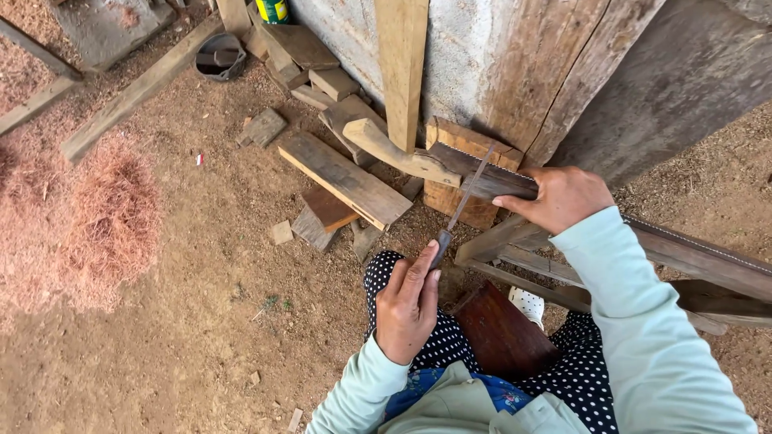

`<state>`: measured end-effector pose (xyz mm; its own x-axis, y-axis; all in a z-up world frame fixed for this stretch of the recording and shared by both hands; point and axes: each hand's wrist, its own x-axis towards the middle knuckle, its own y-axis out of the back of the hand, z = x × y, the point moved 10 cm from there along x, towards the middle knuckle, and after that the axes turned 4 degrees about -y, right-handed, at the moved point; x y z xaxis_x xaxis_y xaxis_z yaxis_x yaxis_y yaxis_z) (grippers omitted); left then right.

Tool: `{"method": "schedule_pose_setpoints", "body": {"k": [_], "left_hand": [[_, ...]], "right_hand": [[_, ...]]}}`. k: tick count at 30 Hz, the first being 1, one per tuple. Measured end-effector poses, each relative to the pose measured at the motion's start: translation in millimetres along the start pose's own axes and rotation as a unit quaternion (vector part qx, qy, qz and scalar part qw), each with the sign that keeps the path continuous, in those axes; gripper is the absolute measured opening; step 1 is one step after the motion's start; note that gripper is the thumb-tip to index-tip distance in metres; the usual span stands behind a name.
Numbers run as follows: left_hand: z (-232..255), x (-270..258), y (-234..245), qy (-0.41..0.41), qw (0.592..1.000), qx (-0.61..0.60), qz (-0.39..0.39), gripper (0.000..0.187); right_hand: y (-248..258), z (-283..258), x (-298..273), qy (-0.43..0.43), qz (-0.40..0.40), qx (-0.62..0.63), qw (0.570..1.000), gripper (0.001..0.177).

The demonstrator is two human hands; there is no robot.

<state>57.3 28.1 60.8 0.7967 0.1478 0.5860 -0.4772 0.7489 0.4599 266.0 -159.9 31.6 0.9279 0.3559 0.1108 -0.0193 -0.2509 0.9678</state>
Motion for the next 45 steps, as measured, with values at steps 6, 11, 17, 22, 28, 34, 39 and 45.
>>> {"method": "schedule_pose_setpoints", "body": {"k": [6,11,17,22,28,34,39,45], "left_hand": [[-0.4,0.1,-1.7,-0.006,1.0,-0.006,0.0,0.049],[-0.3,-0.6,1.9,-0.005,1.0,0.001,0.004,0.049],[-2.7,-0.9,2.6,0.008,1.0,0.001,0.003,0.048],[2.7,-1.1,-2.8,-0.018,1.0,0.005,-0.007,0.048],[5.3,1.8,-3.3,-0.018,1.0,0.009,-0.013,0.049],[1.1,0.1,-8.1,-0.009,0.999,0.022,-0.024,0.049],[4.8,1.2,-8.7,-0.014,0.999,0.031,-0.022,0.052],[-8.8,11.7,-29.2,-0.029,0.997,0.058,-0.037,0.053]], "right_hand": [[2.1,-0.5,-0.8,-0.002,0.001,-0.002,1.0,0.062],[0.7,1.8,0.6,-0.004,0.002,-0.007,1.0,0.062],[0.9,1.8,0.3,-0.007,0.0,0.0,1.0,0.064],[-2.5,3.1,0.9,-0.004,0.003,-0.006,1.0,0.067],[-5.2,3.8,3.3,-0.001,0.002,-0.012,1.0,0.071],[-6.6,2.6,2.9,-0.009,-0.016,-0.035,0.999,0.071],[-6.6,1.1,2.8,0.0,-0.011,-0.027,1.0,0.069],[-9.8,-8.2,-3.2,0.025,-0.032,-0.039,0.998,0.064]]}}
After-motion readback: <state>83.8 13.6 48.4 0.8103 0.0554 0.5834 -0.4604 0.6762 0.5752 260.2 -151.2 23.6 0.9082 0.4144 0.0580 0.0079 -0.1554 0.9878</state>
